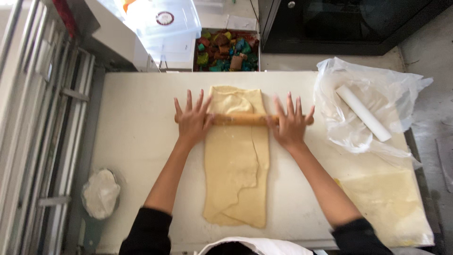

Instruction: The person places a block of butter onto dough, folds the dough over the butter, and uses a rolling pin to flatten the folded dough on a counter.

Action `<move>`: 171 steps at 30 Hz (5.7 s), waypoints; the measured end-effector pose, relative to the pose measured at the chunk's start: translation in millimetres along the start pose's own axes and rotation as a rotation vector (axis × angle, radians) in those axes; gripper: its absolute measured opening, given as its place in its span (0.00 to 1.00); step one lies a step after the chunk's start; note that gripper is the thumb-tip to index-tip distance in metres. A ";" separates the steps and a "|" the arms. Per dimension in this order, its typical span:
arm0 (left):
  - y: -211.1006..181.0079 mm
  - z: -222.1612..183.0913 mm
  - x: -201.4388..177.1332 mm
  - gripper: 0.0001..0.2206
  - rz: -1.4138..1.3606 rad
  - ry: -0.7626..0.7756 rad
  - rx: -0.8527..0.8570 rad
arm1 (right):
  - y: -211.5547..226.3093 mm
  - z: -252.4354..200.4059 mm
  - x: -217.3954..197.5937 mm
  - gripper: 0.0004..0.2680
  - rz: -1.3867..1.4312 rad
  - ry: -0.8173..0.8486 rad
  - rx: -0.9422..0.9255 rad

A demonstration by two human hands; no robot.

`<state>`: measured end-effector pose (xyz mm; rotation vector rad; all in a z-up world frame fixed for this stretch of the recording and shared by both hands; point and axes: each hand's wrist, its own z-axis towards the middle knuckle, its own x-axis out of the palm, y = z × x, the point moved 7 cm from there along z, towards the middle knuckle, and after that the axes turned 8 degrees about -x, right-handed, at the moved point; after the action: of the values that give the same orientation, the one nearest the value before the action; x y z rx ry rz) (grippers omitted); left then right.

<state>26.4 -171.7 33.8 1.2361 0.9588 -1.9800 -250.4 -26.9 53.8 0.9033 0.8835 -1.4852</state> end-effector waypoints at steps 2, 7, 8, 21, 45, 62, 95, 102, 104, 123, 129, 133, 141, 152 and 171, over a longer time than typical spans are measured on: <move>2.2 3.1 -8.0 0.34 -0.052 0.016 0.124 | 6.6 -9.4 -15.6 0.26 -0.036 -0.053 -0.201; 11.2 75.2 15.2 0.39 0.107 0.225 0.187 | -37.3 65.0 27.9 0.23 0.134 0.152 -0.209; 13.5 81.1 15.1 0.38 0.135 0.177 0.159 | -41.3 72.6 35.1 0.20 0.089 0.169 -0.203; 7.5 97.0 -10.0 0.43 0.091 0.074 0.072 | -46.0 86.9 57.3 0.23 0.162 0.149 0.031; 38.5 119.8 21.7 0.37 -0.116 0.078 0.043 | -27.9 94.6 43.9 0.24 0.120 0.198 0.057; -28.6 -97.2 -74.8 0.25 -0.075 -0.158 -0.006 | 23.8 -62.9 -74.1 0.16 0.121 -0.040 -0.090; 12.7 -36.5 -33.2 0.26 -0.097 0.119 0.182 | -16.3 -29.8 -23.1 0.21 0.225 0.118 -0.191; 40.7 36.1 11.8 0.24 -0.079 0.021 0.031 | -55.7 52.6 16.7 0.17 0.372 0.076 -0.060; 44.4 13.7 8.8 0.20 -0.172 0.029 -0.049 | -39.4 33.1 3.6 0.19 0.398 0.023 -0.042; 44.7 16.6 6.4 0.26 -0.035 -0.004 0.066 | -23.7 26.5 5.2 0.24 0.292 0.078 -0.133; 38.0 12.3 -6.2 0.28 -0.029 -0.041 0.099 | -25.2 28.3 16.1 0.21 0.108 0.190 -0.051; 47.5 82.7 8.8 0.28 0.075 -0.025 0.003 | -46.6 100.0 37.4 0.25 0.145 0.264 -0.021; 9.8 -41.2 -62.4 0.23 -0.107 -0.181 0.043 | 15.1 -15.8 -33.8 0.25 0.202 -0.018 -0.122; 23.3 56.9 -34.5 0.27 -0.086 -0.211 -0.115 | -29.0 85.2 -5.0 0.21 0.074 -0.033 0.186; -8.1 -37.2 -45.6 0.34 -0.038 0.041 -0.021 | 6.7 -25.3 -43.3 0.24 0.151 0.128 0.363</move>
<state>55.1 -131.2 66.4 1.2609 1.0273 -1.9753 -238.9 13.5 81.9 1.3153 0.6286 -1.4927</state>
